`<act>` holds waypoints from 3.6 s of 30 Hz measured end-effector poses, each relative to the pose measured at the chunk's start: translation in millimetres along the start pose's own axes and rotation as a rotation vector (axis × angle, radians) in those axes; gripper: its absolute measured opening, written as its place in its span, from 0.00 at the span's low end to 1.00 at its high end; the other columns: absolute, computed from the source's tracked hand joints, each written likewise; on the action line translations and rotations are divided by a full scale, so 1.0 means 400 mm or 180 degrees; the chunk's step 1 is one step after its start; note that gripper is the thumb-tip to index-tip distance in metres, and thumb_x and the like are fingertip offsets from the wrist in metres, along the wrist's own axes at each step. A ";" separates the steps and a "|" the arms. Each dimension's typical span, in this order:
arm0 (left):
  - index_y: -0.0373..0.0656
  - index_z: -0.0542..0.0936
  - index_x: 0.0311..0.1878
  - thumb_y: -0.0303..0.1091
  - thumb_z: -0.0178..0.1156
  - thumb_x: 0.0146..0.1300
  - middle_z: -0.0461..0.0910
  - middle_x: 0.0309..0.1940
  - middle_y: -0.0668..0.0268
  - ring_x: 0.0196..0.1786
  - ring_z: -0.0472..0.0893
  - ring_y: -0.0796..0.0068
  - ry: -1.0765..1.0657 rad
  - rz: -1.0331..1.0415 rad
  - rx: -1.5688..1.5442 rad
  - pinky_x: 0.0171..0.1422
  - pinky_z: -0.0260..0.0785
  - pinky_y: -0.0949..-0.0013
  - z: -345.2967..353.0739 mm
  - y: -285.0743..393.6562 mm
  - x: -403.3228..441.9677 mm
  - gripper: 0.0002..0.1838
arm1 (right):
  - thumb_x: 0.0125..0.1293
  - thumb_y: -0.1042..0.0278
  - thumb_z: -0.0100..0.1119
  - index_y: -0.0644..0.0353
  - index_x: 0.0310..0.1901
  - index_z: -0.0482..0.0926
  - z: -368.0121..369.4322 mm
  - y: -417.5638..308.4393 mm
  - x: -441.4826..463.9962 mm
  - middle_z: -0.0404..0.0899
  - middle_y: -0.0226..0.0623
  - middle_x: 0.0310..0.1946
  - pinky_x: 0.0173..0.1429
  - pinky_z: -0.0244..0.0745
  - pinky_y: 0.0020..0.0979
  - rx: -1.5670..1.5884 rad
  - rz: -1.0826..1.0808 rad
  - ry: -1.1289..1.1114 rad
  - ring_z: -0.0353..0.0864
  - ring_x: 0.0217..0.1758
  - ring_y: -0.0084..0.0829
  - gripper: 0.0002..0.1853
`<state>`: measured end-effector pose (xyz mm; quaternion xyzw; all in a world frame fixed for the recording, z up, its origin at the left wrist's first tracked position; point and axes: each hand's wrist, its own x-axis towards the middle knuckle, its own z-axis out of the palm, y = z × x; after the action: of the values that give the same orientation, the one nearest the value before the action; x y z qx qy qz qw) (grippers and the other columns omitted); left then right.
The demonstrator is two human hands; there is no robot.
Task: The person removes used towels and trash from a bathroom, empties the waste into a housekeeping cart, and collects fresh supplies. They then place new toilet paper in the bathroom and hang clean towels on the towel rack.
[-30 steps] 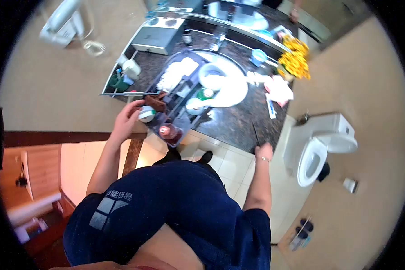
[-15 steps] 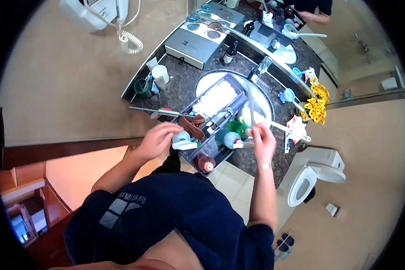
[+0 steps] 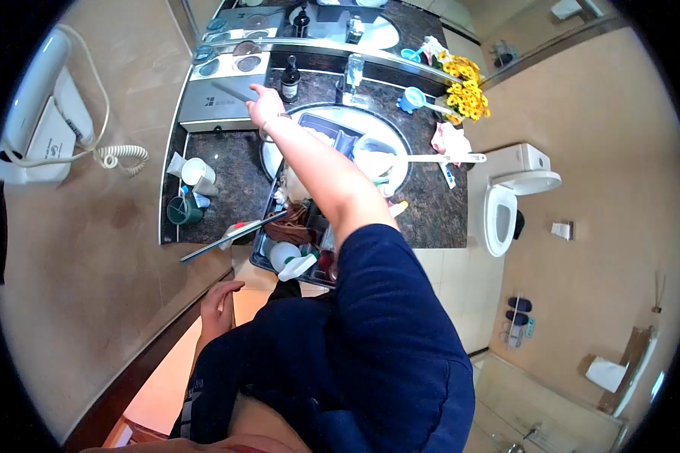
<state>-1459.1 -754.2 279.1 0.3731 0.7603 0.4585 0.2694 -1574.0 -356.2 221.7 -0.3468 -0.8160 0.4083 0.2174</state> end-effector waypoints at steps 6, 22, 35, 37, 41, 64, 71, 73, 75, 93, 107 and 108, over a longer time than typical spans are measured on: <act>0.38 0.78 0.41 0.20 0.50 0.59 0.79 0.40 0.58 0.45 0.78 0.61 -0.0275 0.0580 -0.0203 0.51 0.68 0.67 0.053 0.049 0.110 0.10 | 0.57 0.72 0.59 0.58 0.44 0.77 -0.375 -0.111 -0.361 0.79 0.39 0.36 0.37 0.74 0.27 0.0662 -0.0934 -0.0285 0.79 0.31 0.28 0.12; 0.33 0.63 0.61 0.31 0.55 0.60 0.68 0.56 0.48 0.59 0.69 0.57 -0.0122 -0.0398 0.1195 0.63 0.60 0.65 0.485 0.293 0.335 0.27 | 0.37 0.64 0.75 0.42 0.67 0.53 -1.105 0.846 -0.500 0.45 0.47 0.68 0.64 0.63 0.39 -0.2112 0.0700 0.0186 0.58 0.65 0.50 0.53; 0.36 0.62 0.63 0.31 0.50 0.65 0.73 0.53 0.52 0.57 0.73 0.65 -0.0362 -0.1195 0.0725 0.61 0.62 0.69 0.589 0.266 0.395 0.23 | 0.44 0.77 0.62 0.46 0.60 0.63 -1.175 1.037 -0.274 0.48 0.40 0.68 0.55 0.72 0.38 -0.2436 0.0084 -0.0844 0.72 0.53 0.46 0.37; 0.37 0.63 0.62 0.31 0.48 0.66 0.76 0.50 0.55 0.53 0.75 0.67 -0.0374 -0.1151 0.0917 0.59 0.63 0.69 0.607 0.277 0.415 0.22 | 0.45 0.77 0.62 0.47 0.60 0.63 -1.174 1.049 -0.249 0.48 0.38 0.69 0.54 0.73 0.38 -0.2494 0.0071 -0.0848 0.73 0.51 0.45 0.37; 0.34 0.67 0.57 0.32 0.44 0.68 0.78 0.36 0.63 0.41 0.76 0.73 -0.0497 -0.1189 0.0232 0.50 0.66 0.72 0.619 0.232 0.420 0.17 | 0.45 0.77 0.64 0.46 0.60 0.62 -1.144 1.039 -0.270 0.51 0.40 0.67 0.55 0.72 0.38 -0.2693 0.0232 -0.0692 0.72 0.52 0.46 0.38; 0.44 0.68 0.37 0.43 0.38 0.71 0.63 0.19 0.75 0.22 0.60 0.83 -0.1727 -0.1401 -0.1390 0.28 0.55 0.78 0.806 0.251 0.377 0.14 | 0.54 0.75 0.62 0.58 0.48 0.75 -0.938 0.835 -1.457 0.65 0.44 0.58 0.38 0.79 0.26 0.0027 0.1844 0.0734 0.79 0.38 0.28 0.17; 0.43 0.68 0.35 0.46 0.38 0.71 0.64 0.17 0.73 0.20 0.61 0.81 -0.1635 -0.1634 -0.1365 0.25 0.57 0.77 1.173 0.378 0.303 0.17 | 0.55 0.75 0.61 0.60 0.49 0.74 -1.078 0.914 -1.607 0.63 0.44 0.59 0.39 0.79 0.26 -0.0031 0.1826 0.0794 0.80 0.38 0.29 0.17; 0.44 0.68 0.35 0.46 0.38 0.71 0.65 0.18 0.73 0.19 0.62 0.80 -0.1524 -0.1767 -0.1388 0.24 0.59 0.76 1.290 0.422 0.282 0.17 | 0.55 0.75 0.61 0.60 0.49 0.74 -1.151 0.963 -1.665 0.63 0.44 0.59 0.39 0.79 0.26 -0.0058 0.1813 0.0827 0.80 0.39 0.30 0.18; 0.44 0.68 0.34 0.46 0.38 0.71 0.66 0.18 0.72 0.19 0.63 0.80 -0.1488 -0.1764 -0.1377 0.24 0.59 0.75 1.392 0.458 0.261 0.17 | 0.55 0.75 0.61 0.60 0.49 0.74 -1.221 1.012 -1.734 0.62 0.45 0.59 0.39 0.79 0.26 -0.0078 0.1806 0.0867 0.80 0.39 0.30 0.18; 0.34 0.74 0.45 0.37 0.49 0.61 0.79 0.36 0.50 0.40 0.80 0.58 -0.0896 -0.0519 0.0593 0.45 0.72 0.61 1.656 0.566 0.297 0.16 | 0.55 0.64 0.64 0.58 0.47 0.77 -1.324 1.255 -1.913 0.79 0.41 0.39 0.39 0.75 0.29 -0.0260 0.2476 0.0275 0.80 0.32 0.30 0.18; 0.35 0.73 0.49 0.27 0.43 0.66 0.75 0.45 0.53 0.51 0.74 0.59 -0.0835 0.0958 0.0781 0.57 0.64 0.66 1.040 0.316 -0.469 0.13 | 0.58 0.54 0.53 0.53 0.41 0.80 -1.178 1.132 -1.714 0.80 0.41 0.39 0.48 0.73 0.40 -0.1761 0.1696 -0.1878 0.78 0.42 0.43 0.16; 0.34 0.74 0.47 0.28 0.43 0.67 0.76 0.44 0.53 0.50 0.75 0.60 -0.0790 0.0647 0.0633 0.56 0.65 0.66 0.993 0.180 -0.526 0.13 | 0.59 0.54 0.51 0.53 0.39 0.81 -1.147 1.091 -1.719 0.80 0.41 0.38 0.47 0.73 0.41 -0.1906 0.1702 -0.1914 0.78 0.42 0.43 0.15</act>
<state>-1016.1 -706.7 185.4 0.5265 0.7212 0.3564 0.2752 -654.6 -444.9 78.5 -0.4580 -0.8064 0.2794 -0.2487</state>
